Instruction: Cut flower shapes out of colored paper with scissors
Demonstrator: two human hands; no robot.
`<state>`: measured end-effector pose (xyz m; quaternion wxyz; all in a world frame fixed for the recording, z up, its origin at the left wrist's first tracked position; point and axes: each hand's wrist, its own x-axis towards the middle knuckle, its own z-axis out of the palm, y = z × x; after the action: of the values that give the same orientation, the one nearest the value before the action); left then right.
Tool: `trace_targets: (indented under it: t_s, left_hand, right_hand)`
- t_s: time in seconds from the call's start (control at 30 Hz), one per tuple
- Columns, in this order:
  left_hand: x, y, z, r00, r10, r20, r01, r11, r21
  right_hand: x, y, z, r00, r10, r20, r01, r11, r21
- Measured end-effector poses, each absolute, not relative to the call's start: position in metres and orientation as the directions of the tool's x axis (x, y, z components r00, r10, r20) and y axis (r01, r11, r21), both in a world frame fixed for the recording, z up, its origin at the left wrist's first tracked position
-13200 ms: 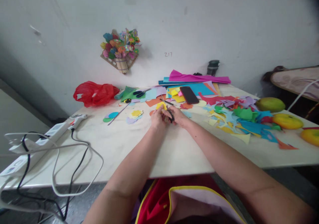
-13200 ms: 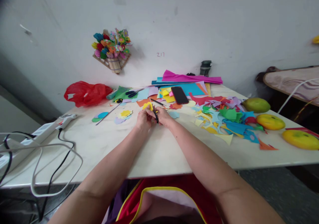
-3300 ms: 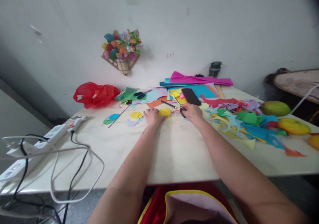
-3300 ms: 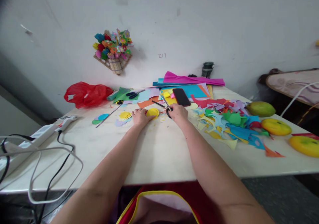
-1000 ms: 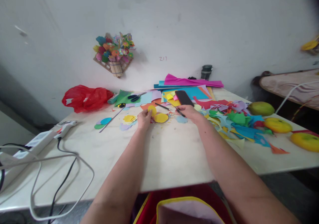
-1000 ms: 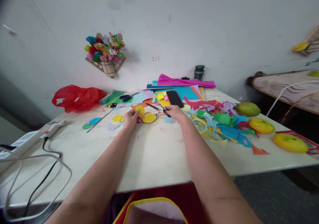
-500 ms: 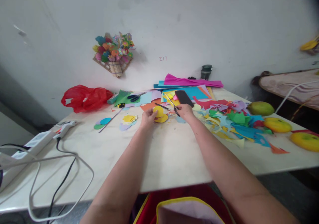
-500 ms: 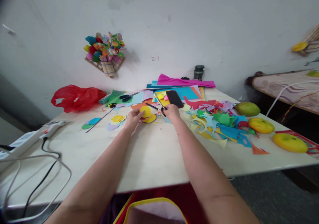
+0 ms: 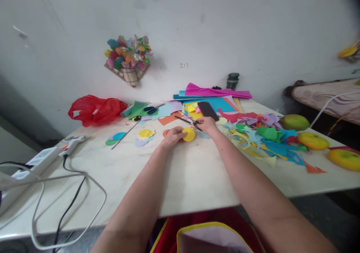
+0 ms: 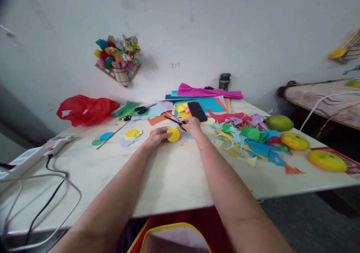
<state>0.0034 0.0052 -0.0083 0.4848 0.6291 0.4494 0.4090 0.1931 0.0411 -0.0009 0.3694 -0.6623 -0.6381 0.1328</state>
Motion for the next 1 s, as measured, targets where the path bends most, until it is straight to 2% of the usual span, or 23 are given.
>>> trace_targets:
  t_s: [0.07,0.17,0.33,0.47,0.57,0.67,0.83,0.9,1.0]
  left_hand:
    - [0.003,0.007,-0.010,0.345,0.938,0.028,0.040,-0.045,0.998]
    - [0.002,0.009,-0.012,0.340,0.940,0.023,-0.044,-0.009,0.999]
    - [0.001,0.010,-0.013,0.308,0.951,0.006,-0.070,0.016,0.997]
    - [-0.001,0.010,-0.012,0.329,0.944,0.010,-0.058,0.010,0.998]
    - [-0.002,0.009,-0.011,0.341,0.940,0.023,-0.060,-0.003,0.998]
    - [-0.002,0.007,-0.010,0.333,0.943,0.027,-0.077,-0.002,0.997]
    - [-0.003,0.006,-0.007,0.316,0.949,0.006,-0.135,0.039,0.990]
    - [-0.004,0.007,-0.008,0.306,0.952,0.008,-0.150,0.039,0.988]
    - [-0.006,0.009,-0.010,0.281,0.959,0.016,-0.166,0.032,0.986]
  right_hand:
    - [0.194,0.043,-0.002,0.166,0.937,0.307,0.752,0.082,-0.654]
    - [0.194,0.043,-0.003,0.166,0.937,0.309,0.753,0.082,-0.653]
    - [0.190,0.039,-0.003,0.179,0.958,0.224,0.765,0.007,-0.644]
    - [0.187,0.035,0.000,0.253,0.946,0.203,0.843,-0.113,-0.526]
    - [0.185,0.034,0.001,0.253,0.951,0.175,0.875,-0.147,-0.462]
    - [0.185,0.036,0.000,0.236,0.961,0.145,0.861,-0.138,-0.490]
    - [0.189,0.037,0.002,0.110,0.984,0.138,0.788,-0.001,-0.616]
    - [0.192,0.034,0.008,0.107,0.980,0.168,0.793,0.018,-0.609]
    - [0.197,0.026,0.021,0.168,0.962,0.215,0.851,-0.031,-0.523]
